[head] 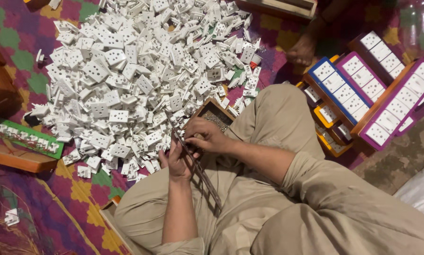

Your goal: The person sits on the floor and assembles small white dice into a purple plastic frame. They pick up dice from a large pile, place them into the frame slots, and use a metal tool to secure them. The person repeats this process for multiple dice throughout the clip.

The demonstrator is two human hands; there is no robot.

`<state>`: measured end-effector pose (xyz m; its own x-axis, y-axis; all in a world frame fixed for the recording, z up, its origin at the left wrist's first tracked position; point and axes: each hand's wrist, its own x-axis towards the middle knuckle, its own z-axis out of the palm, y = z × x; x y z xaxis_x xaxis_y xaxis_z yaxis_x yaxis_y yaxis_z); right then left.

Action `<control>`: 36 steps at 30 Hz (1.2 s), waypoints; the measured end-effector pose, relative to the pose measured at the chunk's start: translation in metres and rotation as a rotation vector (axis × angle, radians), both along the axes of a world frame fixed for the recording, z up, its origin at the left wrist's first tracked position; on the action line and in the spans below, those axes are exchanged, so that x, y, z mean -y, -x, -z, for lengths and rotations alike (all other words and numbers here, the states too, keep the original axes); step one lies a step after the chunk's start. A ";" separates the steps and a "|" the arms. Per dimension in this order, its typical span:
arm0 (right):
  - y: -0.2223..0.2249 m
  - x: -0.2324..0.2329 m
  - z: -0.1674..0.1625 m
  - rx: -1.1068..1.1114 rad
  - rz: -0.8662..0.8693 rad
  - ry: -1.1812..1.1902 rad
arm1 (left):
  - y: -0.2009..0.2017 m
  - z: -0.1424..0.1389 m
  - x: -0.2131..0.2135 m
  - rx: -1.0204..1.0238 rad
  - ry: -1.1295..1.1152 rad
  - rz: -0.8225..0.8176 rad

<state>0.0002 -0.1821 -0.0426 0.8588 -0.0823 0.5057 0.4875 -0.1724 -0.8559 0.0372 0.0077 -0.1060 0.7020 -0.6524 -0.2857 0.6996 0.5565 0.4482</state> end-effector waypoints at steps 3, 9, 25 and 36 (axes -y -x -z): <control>0.000 0.000 0.005 -0.033 -0.045 -0.090 | 0.001 0.002 -0.001 -0.018 0.003 -0.005; -0.001 0.003 0.006 -0.027 -0.076 -0.123 | 0.000 0.002 -0.002 0.011 -0.005 0.021; 0.002 -0.015 0.011 -0.114 -0.036 -0.073 | 0.002 0.011 -0.010 -0.038 0.171 0.033; 0.002 -0.024 -0.003 0.015 0.076 0.084 | 0.002 0.012 -0.012 -0.078 0.188 0.031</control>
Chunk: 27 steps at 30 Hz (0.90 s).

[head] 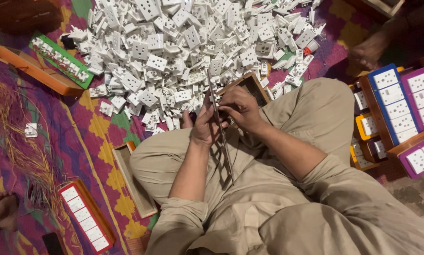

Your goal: The person sits on the floor and assembles small white dice into a purple plastic frame. They pick up dice from a large pile, place them into the frame slots, and use a metal tool to secure them. The person repeats this process for multiple dice throughout the clip.

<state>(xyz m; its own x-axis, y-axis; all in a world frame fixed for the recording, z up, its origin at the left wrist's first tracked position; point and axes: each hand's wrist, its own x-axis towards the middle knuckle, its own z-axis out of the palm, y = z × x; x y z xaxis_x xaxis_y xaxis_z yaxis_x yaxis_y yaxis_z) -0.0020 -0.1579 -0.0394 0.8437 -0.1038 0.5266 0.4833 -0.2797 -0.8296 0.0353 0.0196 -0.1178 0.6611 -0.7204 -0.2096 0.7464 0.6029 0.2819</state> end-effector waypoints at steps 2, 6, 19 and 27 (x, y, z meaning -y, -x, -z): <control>-0.001 -0.002 -0.003 0.015 0.010 -0.001 | 0.000 0.000 -0.001 0.008 -0.001 -0.008; 0.000 -0.001 -0.006 0.006 -0.001 0.026 | 0.000 -0.001 -0.002 0.004 -0.020 -0.011; 0.008 0.000 -0.017 -0.024 -0.033 0.066 | 0.006 -0.012 -0.001 0.085 -0.010 0.029; 0.012 -0.005 -0.021 -0.037 0.015 0.347 | 0.007 -0.026 -0.002 0.148 -0.059 0.056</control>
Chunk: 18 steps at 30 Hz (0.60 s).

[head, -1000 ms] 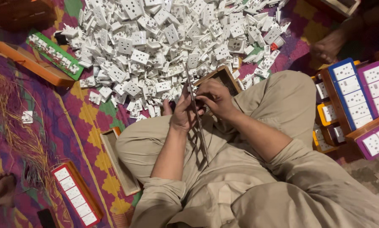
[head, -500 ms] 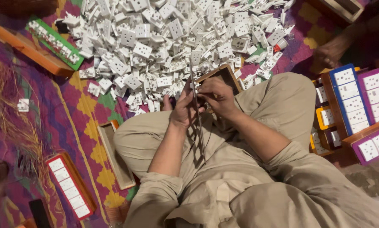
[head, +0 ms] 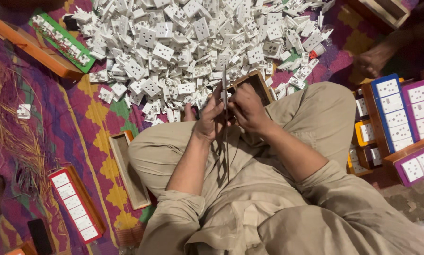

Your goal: The person sits on the floor and assembles small white dice into a purple plastic frame. They pick up dice from a large pile, place them into the frame slots, and use a metal tool to secure them. The person repeats this process for multiple dice throughout the clip.

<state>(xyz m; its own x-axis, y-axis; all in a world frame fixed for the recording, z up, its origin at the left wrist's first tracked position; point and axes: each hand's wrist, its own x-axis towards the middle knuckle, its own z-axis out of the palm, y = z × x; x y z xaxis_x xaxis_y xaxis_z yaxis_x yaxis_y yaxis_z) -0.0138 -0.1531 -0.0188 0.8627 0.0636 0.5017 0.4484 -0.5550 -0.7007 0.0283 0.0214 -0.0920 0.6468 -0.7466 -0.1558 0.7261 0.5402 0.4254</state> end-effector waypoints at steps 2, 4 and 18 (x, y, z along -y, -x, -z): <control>0.000 -0.008 0.009 -0.063 0.071 -0.020 | -0.002 -0.003 0.001 -0.017 -0.018 -0.012; 0.001 -0.017 0.018 -0.135 0.145 -0.080 | -0.002 -0.005 0.002 -0.036 0.012 -0.038; 0.008 -0.023 0.005 -0.433 0.078 -1.190 | 0.001 0.017 -0.004 -0.057 0.098 -0.053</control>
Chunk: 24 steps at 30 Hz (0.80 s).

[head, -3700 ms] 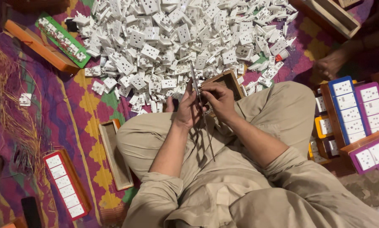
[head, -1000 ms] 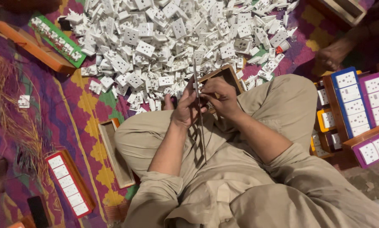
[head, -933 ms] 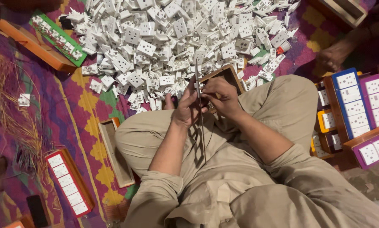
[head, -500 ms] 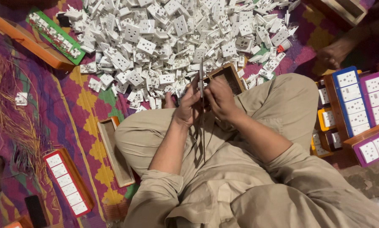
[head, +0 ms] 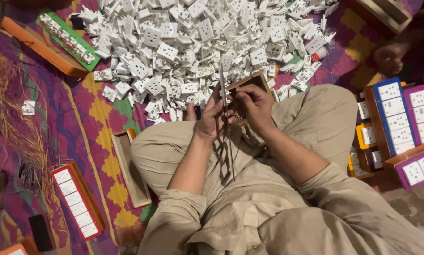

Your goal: The person sits on the floor and assembles small white dice into a purple plastic frame. They pick up dice from a large pile, place them into the frame slots, and use a metal tool to secure them. The person repeats this process for multiple dice throughout the clip.

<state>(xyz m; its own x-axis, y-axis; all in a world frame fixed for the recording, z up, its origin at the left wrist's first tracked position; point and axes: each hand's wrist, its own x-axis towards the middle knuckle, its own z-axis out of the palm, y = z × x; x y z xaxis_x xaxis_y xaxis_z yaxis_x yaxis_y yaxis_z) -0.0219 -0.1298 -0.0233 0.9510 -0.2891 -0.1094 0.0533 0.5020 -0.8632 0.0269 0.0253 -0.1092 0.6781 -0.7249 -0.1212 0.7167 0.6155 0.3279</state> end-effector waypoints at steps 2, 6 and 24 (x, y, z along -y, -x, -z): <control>0.005 -0.004 0.006 0.108 0.039 0.190 | 0.002 -0.001 0.000 -0.009 -0.028 -0.003; 0.011 -0.008 0.022 0.141 0.040 0.396 | 0.004 -0.004 0.002 0.008 -0.052 -0.026; -0.002 -0.010 0.050 0.094 0.021 0.253 | -0.002 -0.001 0.003 -0.072 0.013 -0.045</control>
<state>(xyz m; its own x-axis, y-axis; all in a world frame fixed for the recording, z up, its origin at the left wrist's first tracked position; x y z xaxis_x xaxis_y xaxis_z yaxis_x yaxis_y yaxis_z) -0.0197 -0.1195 -0.0737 0.9471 -0.3159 0.0568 0.1468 0.2692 -0.9518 0.0289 0.0222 -0.1087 0.6998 -0.6957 -0.1621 0.7097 0.6513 0.2684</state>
